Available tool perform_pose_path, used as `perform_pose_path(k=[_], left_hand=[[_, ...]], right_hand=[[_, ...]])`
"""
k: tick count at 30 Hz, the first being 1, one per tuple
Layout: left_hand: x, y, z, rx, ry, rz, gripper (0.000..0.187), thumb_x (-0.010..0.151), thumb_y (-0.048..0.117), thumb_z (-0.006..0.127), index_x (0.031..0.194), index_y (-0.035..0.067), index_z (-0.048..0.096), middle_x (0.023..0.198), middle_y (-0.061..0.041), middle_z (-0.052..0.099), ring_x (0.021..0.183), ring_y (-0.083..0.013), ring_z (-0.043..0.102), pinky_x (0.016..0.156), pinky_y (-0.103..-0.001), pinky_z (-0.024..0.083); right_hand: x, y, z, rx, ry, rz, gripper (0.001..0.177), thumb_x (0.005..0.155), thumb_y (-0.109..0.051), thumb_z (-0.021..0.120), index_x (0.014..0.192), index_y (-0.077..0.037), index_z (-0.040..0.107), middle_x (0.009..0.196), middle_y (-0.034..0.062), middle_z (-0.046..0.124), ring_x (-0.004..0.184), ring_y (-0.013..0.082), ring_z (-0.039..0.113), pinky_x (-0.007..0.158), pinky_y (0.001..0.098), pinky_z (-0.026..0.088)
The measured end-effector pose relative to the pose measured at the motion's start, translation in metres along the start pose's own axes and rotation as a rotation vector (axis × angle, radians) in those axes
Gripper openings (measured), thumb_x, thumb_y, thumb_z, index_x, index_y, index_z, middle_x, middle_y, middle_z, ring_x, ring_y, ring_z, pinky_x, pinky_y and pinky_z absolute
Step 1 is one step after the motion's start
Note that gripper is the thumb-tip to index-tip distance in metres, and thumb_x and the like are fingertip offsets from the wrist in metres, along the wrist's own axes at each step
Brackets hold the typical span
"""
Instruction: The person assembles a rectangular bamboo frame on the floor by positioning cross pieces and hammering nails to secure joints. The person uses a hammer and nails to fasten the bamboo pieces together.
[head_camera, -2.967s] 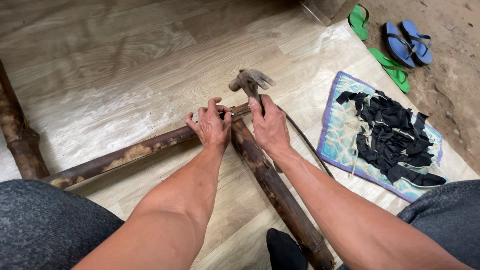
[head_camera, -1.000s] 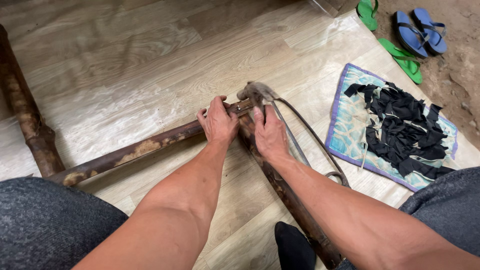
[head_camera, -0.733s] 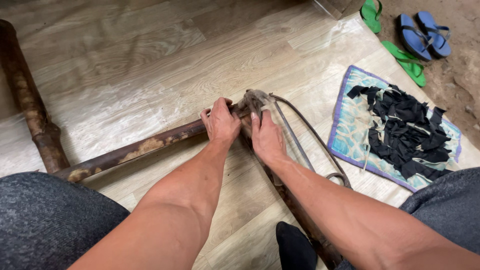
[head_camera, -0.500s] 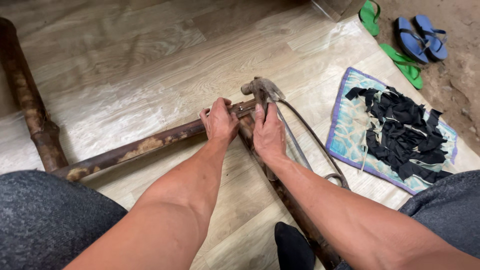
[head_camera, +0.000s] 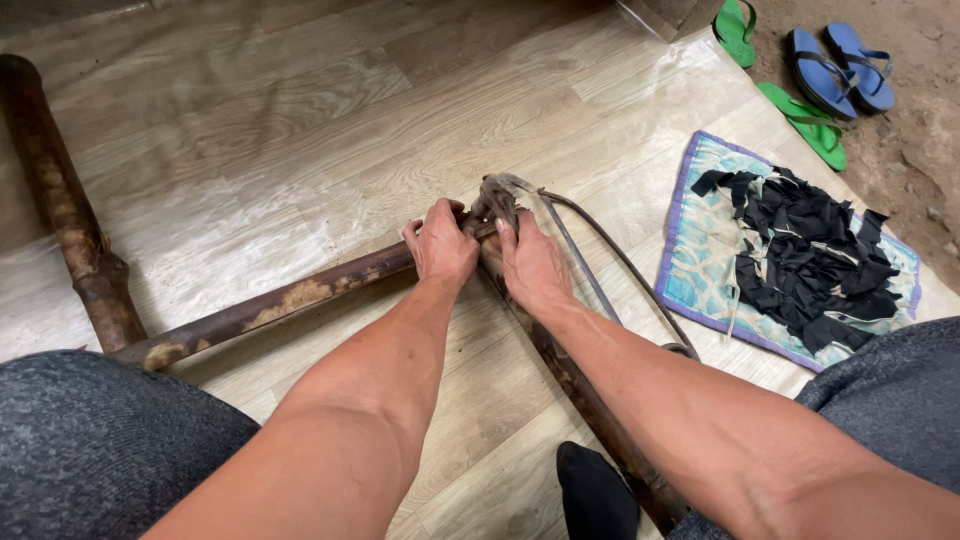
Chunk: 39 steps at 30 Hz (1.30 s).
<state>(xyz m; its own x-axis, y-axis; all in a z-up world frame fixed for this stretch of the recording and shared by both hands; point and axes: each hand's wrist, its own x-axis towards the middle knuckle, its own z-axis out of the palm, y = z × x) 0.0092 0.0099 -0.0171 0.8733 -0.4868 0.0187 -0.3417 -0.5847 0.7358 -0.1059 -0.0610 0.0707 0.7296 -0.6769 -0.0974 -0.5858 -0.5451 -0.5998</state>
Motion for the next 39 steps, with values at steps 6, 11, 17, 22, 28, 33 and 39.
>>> perform_pose_path(k=[6,11,17,22,28,33,39], left_hand=[[0.004,0.002,-0.001,-0.034,-0.005,-0.009,0.038,0.084,0.012,0.070,0.120,0.008,0.060,0.113,-0.009,0.071,0.116,-0.0238,0.062,0.112,-0.046,0.025],[0.003,-0.002,-0.001,0.011,-0.015,-0.004,0.038,0.084,0.013,0.071,0.121,0.008,0.060,0.115,-0.012,0.069,0.117,-0.0256,0.061,0.111,-0.046,0.026],[0.005,-0.006,0.004,-0.021,-0.015,-0.002,0.040,0.083,0.011,0.071,0.121,0.008,0.060,0.116,-0.011,0.069,0.118,-0.0258,0.061,0.111,-0.046,0.026],[0.009,-0.009,-0.001,0.008,-0.042,0.030,0.046,0.079,0.011,0.073,0.123,0.009,0.062,0.118,-0.011,0.069,0.119,-0.0261,0.061,0.111,-0.045,0.027],[0.000,0.015,-0.043,0.204,-0.267,-0.177,0.049,0.079,0.034,0.085,0.120,0.012,0.068,0.113,-0.010,0.068,0.117,-0.0276,0.058,0.107,-0.050,0.027],[-0.006,0.032,-0.062,0.213,-0.295,-0.185,0.043,0.084,0.039,0.083,0.116,0.011,0.073,0.106,-0.010,0.073,0.112,-0.0262,0.062,0.105,-0.047,0.030],[-0.009,0.031,-0.069,0.231,-0.285,-0.184,0.049,0.083,0.041,0.082,0.127,0.020,0.072,0.113,-0.010,0.072,0.114,-0.0255,0.062,0.106,-0.046,0.031]], right_hand=[[-0.003,-0.007,-0.005,0.023,-0.057,0.104,0.046,0.104,-0.046,0.040,0.126,-0.008,0.052,0.084,0.0277,0.072,0.084,0.0481,0.071,0.077,0.0592,0.051],[-0.002,0.001,-0.001,0.075,0.042,0.061,0.048,0.104,-0.047,0.044,0.127,-0.007,0.055,0.098,0.0299,0.070,0.096,0.0515,0.066,0.081,0.0588,0.050],[0.002,0.006,0.002,0.051,0.037,0.058,0.050,0.104,-0.047,0.045,0.131,-0.007,0.054,0.104,0.0326,0.068,0.102,0.0534,0.063,0.087,0.0584,0.048],[0.001,0.014,0.009,0.146,0.104,0.083,0.047,0.102,-0.047,0.047,0.124,-0.007,0.059,0.103,0.0273,0.070,0.100,0.0495,0.065,0.085,0.0562,0.050],[-0.004,0.018,0.005,0.414,0.159,0.306,0.043,0.106,-0.042,0.050,0.107,-0.001,0.060,0.071,0.0132,0.067,0.059,0.0251,0.065,0.056,0.0436,0.051],[-0.018,0.011,-0.010,0.518,0.170,0.371,0.039,0.106,-0.040,0.048,0.104,-0.002,0.058,0.065,0.0067,0.061,0.047,0.0154,0.057,0.043,0.0355,0.045],[-0.019,0.012,-0.015,0.624,0.282,0.431,0.034,0.103,-0.036,0.052,0.108,-0.002,0.058,0.066,0.0062,0.061,0.046,0.0165,0.057,0.043,0.0359,0.049]])
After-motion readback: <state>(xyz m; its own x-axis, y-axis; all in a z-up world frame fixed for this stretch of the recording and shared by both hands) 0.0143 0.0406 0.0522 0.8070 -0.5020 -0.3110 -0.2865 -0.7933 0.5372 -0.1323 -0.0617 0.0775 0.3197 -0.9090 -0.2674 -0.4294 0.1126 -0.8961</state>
